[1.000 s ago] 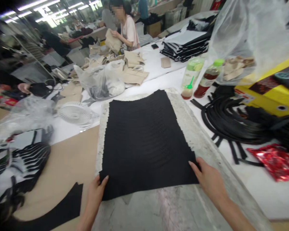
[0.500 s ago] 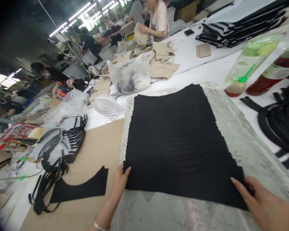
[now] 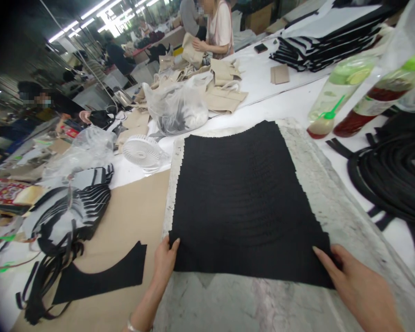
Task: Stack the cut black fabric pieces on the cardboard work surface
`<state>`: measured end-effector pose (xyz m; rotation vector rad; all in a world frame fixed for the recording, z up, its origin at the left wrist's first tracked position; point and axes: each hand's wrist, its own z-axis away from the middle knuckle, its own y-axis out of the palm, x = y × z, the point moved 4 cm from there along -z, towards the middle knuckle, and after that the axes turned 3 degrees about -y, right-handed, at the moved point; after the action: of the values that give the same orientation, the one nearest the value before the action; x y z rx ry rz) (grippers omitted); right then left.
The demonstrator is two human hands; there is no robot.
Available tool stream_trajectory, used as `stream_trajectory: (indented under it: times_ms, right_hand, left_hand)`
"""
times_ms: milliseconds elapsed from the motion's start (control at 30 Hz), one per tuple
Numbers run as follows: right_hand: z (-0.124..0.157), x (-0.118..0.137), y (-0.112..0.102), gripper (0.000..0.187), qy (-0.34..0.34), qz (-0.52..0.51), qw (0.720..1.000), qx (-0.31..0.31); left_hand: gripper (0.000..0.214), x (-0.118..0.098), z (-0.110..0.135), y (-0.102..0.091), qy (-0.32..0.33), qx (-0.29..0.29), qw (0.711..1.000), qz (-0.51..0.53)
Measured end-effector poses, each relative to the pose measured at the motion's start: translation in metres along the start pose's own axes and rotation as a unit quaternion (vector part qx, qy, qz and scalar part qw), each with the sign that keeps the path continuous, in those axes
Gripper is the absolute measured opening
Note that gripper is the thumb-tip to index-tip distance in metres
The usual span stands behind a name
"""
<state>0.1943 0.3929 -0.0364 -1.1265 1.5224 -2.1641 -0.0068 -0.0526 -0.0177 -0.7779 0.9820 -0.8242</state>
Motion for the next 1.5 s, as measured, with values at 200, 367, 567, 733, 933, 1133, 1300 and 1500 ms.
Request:
stream_trajectory:
  times_ms: [200,367,567,733,933,1133,1300,1500]
  right_hand:
    - [0.008,0.025,-0.015,0.044,-0.012,-0.006,1.000,0.011]
    - [0.009,0.029,-0.016,0.038,-0.015,-0.003,1.000,0.009]
    - [0.011,0.027,-0.017,0.035,-0.007,-0.009,1.000,0.011]
    - [0.010,0.026,-0.017,0.032,0.002,-0.005,1.000,0.013]
    - [0.014,0.030,-0.023,0.033,0.028,0.025,0.999,-0.036]
    - [0.017,0.053,-0.020,0.032,-0.231,0.126,0.960,-0.095]
    - [0.010,0.039,0.009,0.051,-0.312,0.119,0.936,-0.108]
    - [-0.004,0.019,0.024,0.055,-0.329,0.091,0.936,-0.085]
  left_hand:
    - [0.036,-0.006,0.001,-0.003,0.009,0.029,0.999,-0.045]
    - [0.054,-0.022,0.015,-0.016,0.064,-0.031,0.984,-0.163]
    - [0.052,-0.050,0.052,-0.010,0.330,-0.209,0.914,-0.106]
    - [0.048,-0.037,0.051,0.032,0.412,-0.194,0.880,-0.135]
    - [0.040,-0.026,0.048,0.047,0.392,-0.236,0.873,-0.170]
    - [0.037,-0.028,0.055,0.045,0.368,-0.214,0.886,-0.185]
    - [0.036,-0.033,0.061,0.035,0.319,-0.160,0.914,-0.195]
    - [0.037,-0.032,0.060,0.031,0.311,-0.154,0.924,-0.160]
